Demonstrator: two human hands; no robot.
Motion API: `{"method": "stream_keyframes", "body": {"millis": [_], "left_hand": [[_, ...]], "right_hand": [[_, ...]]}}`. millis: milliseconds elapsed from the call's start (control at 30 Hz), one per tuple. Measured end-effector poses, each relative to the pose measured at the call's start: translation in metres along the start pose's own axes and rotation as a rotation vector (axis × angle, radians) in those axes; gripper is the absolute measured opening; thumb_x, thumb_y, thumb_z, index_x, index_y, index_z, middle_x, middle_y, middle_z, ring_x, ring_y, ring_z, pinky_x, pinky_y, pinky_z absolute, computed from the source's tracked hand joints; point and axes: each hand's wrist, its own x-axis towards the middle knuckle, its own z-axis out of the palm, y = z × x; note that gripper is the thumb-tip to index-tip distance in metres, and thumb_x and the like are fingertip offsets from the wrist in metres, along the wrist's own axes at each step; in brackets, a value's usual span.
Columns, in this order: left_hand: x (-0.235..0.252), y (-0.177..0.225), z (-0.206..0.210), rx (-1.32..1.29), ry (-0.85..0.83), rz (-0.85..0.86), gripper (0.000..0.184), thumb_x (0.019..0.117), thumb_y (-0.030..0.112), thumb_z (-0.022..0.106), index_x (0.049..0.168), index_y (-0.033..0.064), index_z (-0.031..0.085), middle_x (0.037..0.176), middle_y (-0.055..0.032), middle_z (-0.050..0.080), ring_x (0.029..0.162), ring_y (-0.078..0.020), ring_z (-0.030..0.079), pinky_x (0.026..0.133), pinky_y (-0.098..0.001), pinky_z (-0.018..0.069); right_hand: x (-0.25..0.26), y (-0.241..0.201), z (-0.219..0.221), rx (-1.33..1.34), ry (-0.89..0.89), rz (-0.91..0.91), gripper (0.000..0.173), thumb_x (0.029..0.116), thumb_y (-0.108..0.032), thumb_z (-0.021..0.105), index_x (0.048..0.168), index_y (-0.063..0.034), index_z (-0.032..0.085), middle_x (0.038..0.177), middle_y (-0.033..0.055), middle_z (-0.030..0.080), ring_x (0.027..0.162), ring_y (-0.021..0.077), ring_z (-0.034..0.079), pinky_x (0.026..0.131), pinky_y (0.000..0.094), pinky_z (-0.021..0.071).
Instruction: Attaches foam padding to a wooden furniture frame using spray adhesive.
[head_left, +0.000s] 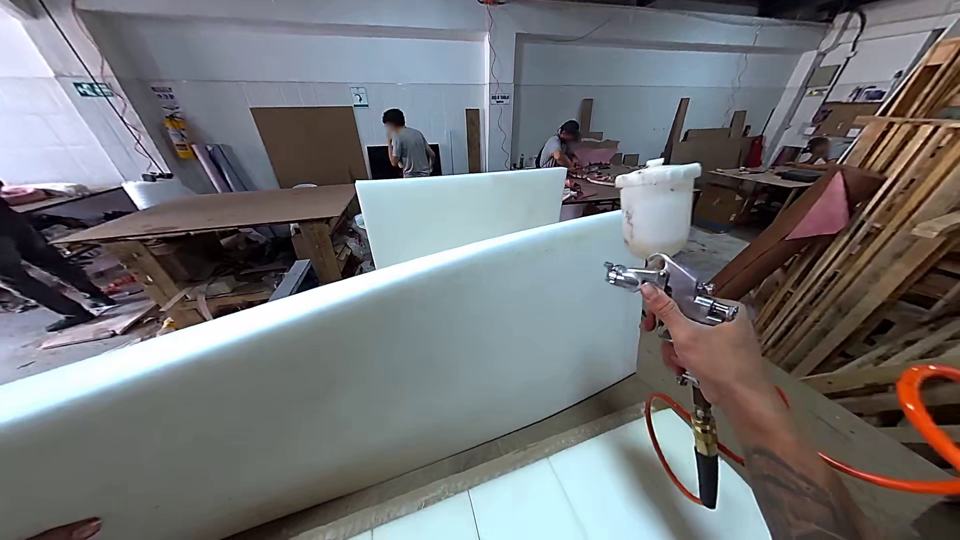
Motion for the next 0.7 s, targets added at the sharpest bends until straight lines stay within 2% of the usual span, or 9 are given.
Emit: {"method": "stream_keyframes", "body": {"millis": [33, 100, 200, 267, 333, 400, 500, 600, 700], "left_hand": [[0.010, -0.019, -0.019, -0.026, -0.074, 0.054, 0.050, 0.0699, -0.015, 0.072, 0.113, 0.0083, 0.060, 0.104, 0.0015, 0.075, 0.102, -0.0149, 0.071, 0.094, -0.0421, 0.0584], [0.019, -0.033, -0.029, -0.052, -0.074, 0.088, 0.056, 0.0677, -0.014, 0.075, 0.117, 0.0081, 0.059, 0.107, -0.0005, 0.074, 0.103, -0.0180, 0.071, 0.094, -0.0462, 0.0583], [0.018, -0.033, -0.028, -0.049, -0.067, 0.094, 0.060, 0.0670, -0.014, 0.076, 0.119, 0.0095, 0.059, 0.109, -0.0003, 0.074, 0.106, -0.0180, 0.070, 0.096, -0.0463, 0.0575], [0.018, -0.035, -0.030, -0.080, -0.071, 0.112, 0.060, 0.0655, -0.014, 0.078, 0.119, 0.0082, 0.061, 0.110, -0.0030, 0.075, 0.107, -0.0205, 0.070, 0.097, -0.0487, 0.0568], [0.020, -0.039, -0.034, -0.095, -0.058, 0.114, 0.061, 0.0636, -0.014, 0.080, 0.118, 0.0061, 0.061, 0.111, -0.0053, 0.074, 0.107, -0.0228, 0.070, 0.096, -0.0509, 0.0570], [0.022, -0.046, -0.040, -0.109, -0.079, 0.136, 0.064, 0.0631, -0.013, 0.082, 0.121, 0.0059, 0.061, 0.113, -0.0069, 0.074, 0.109, -0.0246, 0.070, 0.097, -0.0525, 0.0566], [0.022, -0.046, -0.039, -0.116, -0.072, 0.156, 0.071, 0.0614, -0.012, 0.084, 0.125, 0.0054, 0.058, 0.113, -0.0086, 0.073, 0.108, -0.0255, 0.070, 0.096, -0.0521, 0.0576], [0.020, -0.044, -0.036, -0.110, -0.021, 0.129, 0.076, 0.0589, -0.006, 0.086, 0.129, 0.0030, 0.057, 0.113, -0.0118, 0.073, 0.107, -0.0258, 0.071, 0.093, -0.0484, 0.0598], [0.013, -0.026, -0.020, -0.086, 0.054, 0.075, 0.074, 0.0591, -0.011, 0.079, 0.127, 0.0008, 0.053, 0.109, -0.0093, 0.073, 0.102, -0.0193, 0.072, 0.089, -0.0406, 0.0609]], "right_hand": [[-0.001, 0.004, 0.001, -0.028, 0.031, -0.021, 0.040, 0.0914, -0.054, 0.073, 0.098, -0.0146, 0.072, 0.073, 0.0073, 0.071, 0.036, 0.0193, 0.048, 0.033, 0.0346, 0.0443], [-0.004, 0.003, 0.002, -0.031, 0.051, -0.025, 0.042, 0.0922, -0.056, 0.071, 0.098, -0.0145, 0.071, 0.074, 0.0074, 0.071, 0.036, 0.0195, 0.048, 0.034, 0.0356, 0.0452], [-0.014, -0.007, 0.008, 0.035, 0.002, -0.006, 0.039, 0.0927, -0.052, 0.072, 0.097, -0.0139, 0.072, 0.073, 0.0076, 0.070, 0.035, 0.0180, 0.046, 0.032, 0.0325, 0.0435], [-0.016, -0.005, 0.011, -0.040, 0.062, -0.042, 0.044, 0.0905, -0.058, 0.073, 0.093, -0.0145, 0.072, 0.072, 0.0072, 0.071, 0.036, 0.0204, 0.049, 0.033, 0.0362, 0.0454], [-0.016, -0.004, 0.013, -0.077, 0.118, -0.069, 0.046, 0.0912, -0.060, 0.070, 0.096, -0.0143, 0.071, 0.072, 0.0072, 0.071, 0.036, 0.0211, 0.051, 0.034, 0.0382, 0.0471], [-0.023, -0.012, 0.016, -0.016, 0.071, -0.042, 0.042, 0.0933, -0.055, 0.071, 0.100, -0.0140, 0.071, 0.074, 0.0078, 0.070, 0.035, 0.0193, 0.049, 0.032, 0.0349, 0.0460], [-0.043, -0.021, 0.025, 0.084, -0.034, 0.000, 0.036, 0.0942, -0.049, 0.072, 0.098, -0.0136, 0.072, 0.075, 0.0088, 0.070, 0.035, 0.0174, 0.045, 0.032, 0.0308, 0.0425], [-0.061, -0.021, 0.041, 0.066, -0.009, -0.022, 0.038, 0.0930, -0.052, 0.073, 0.095, -0.0138, 0.072, 0.073, 0.0092, 0.071, 0.034, 0.0188, 0.047, 0.031, 0.0328, 0.0442], [-0.083, -0.031, 0.059, 0.151, -0.118, -0.010, 0.034, 0.0953, -0.047, 0.072, 0.099, -0.0132, 0.071, 0.075, 0.0106, 0.071, 0.034, 0.0174, 0.047, 0.031, 0.0302, 0.0430]]}}
